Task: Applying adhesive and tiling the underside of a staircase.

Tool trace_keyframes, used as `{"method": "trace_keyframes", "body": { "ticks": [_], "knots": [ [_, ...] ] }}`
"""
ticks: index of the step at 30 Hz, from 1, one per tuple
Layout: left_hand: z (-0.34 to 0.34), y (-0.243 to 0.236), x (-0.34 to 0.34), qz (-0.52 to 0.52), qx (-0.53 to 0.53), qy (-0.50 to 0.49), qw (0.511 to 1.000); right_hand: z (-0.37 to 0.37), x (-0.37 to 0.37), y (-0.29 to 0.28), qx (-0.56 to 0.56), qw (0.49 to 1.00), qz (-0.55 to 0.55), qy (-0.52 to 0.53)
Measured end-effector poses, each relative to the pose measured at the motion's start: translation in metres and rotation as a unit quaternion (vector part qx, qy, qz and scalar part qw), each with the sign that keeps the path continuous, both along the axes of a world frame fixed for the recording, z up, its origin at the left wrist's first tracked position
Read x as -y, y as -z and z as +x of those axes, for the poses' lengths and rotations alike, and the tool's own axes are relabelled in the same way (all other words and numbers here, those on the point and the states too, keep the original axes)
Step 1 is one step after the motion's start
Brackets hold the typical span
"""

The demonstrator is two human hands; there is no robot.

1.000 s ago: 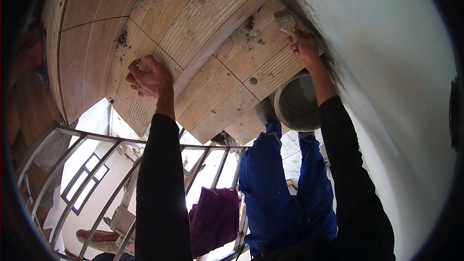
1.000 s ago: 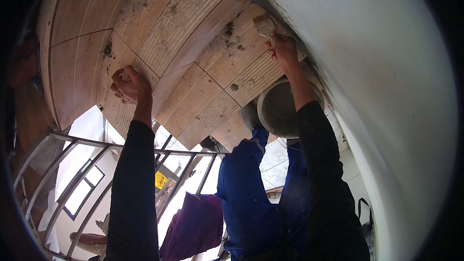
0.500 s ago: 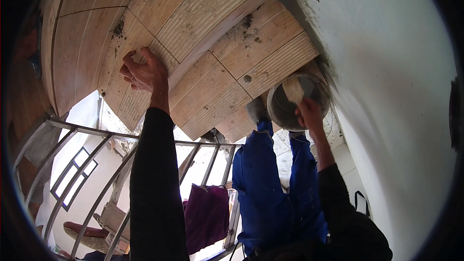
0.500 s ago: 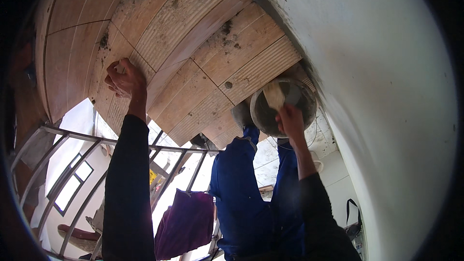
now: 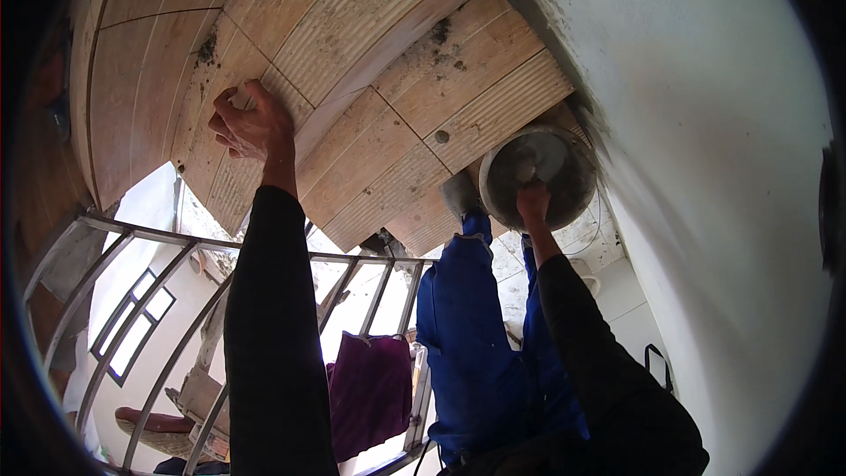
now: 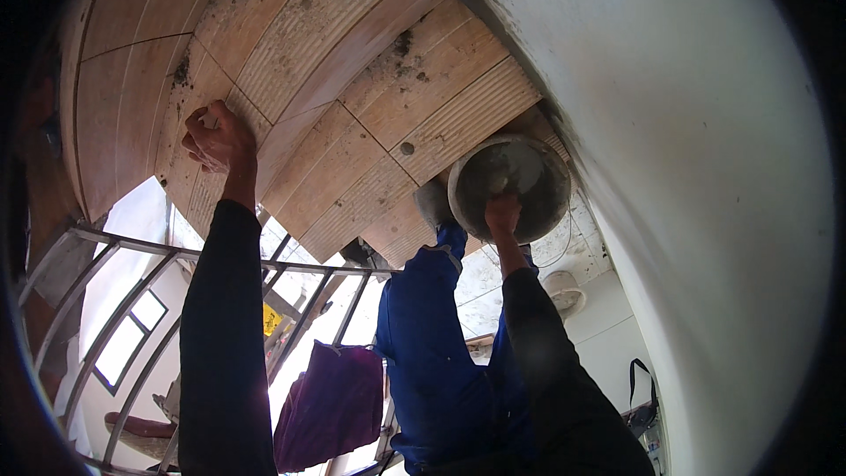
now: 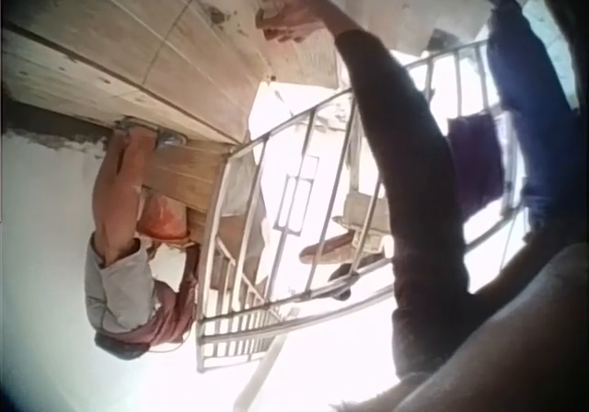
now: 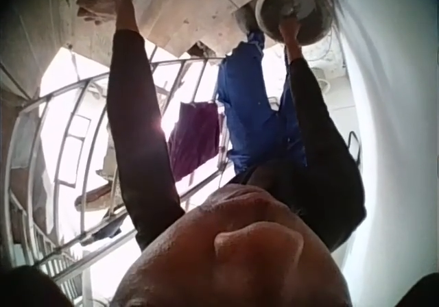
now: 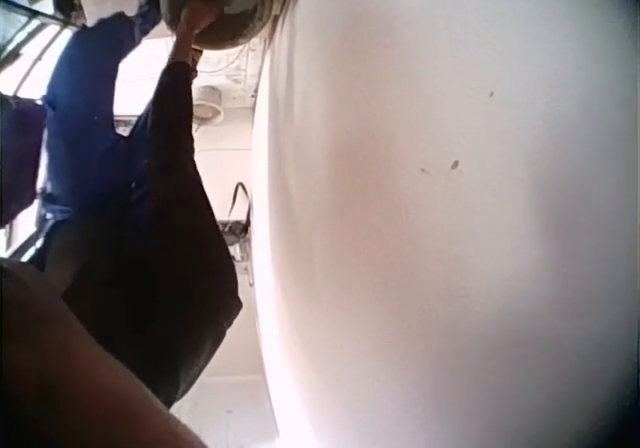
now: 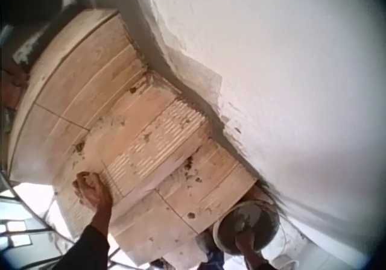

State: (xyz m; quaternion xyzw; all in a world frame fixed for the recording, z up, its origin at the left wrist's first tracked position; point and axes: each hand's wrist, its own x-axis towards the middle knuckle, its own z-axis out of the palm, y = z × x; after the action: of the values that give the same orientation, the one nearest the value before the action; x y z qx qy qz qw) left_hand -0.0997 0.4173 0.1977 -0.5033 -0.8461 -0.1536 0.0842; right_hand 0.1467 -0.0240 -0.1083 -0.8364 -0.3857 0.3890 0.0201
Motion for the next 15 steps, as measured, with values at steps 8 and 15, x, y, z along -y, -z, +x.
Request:
{"method": "trace_keyframes", "body": {
  "ticks": [8, 15],
  "knots": [
    [0.012, 0.003, 0.002, -0.012, 0.026, -0.001, 1.000, 0.009, 0.004, -0.030, 0.057, 0.998, 0.000, -0.023],
    [0.025, 0.010, 0.001, -0.012, 0.034, -0.001, 0.999, 0.019, -0.018, -0.085, 0.017, 0.996, -0.018, 0.083]
  ]
}}
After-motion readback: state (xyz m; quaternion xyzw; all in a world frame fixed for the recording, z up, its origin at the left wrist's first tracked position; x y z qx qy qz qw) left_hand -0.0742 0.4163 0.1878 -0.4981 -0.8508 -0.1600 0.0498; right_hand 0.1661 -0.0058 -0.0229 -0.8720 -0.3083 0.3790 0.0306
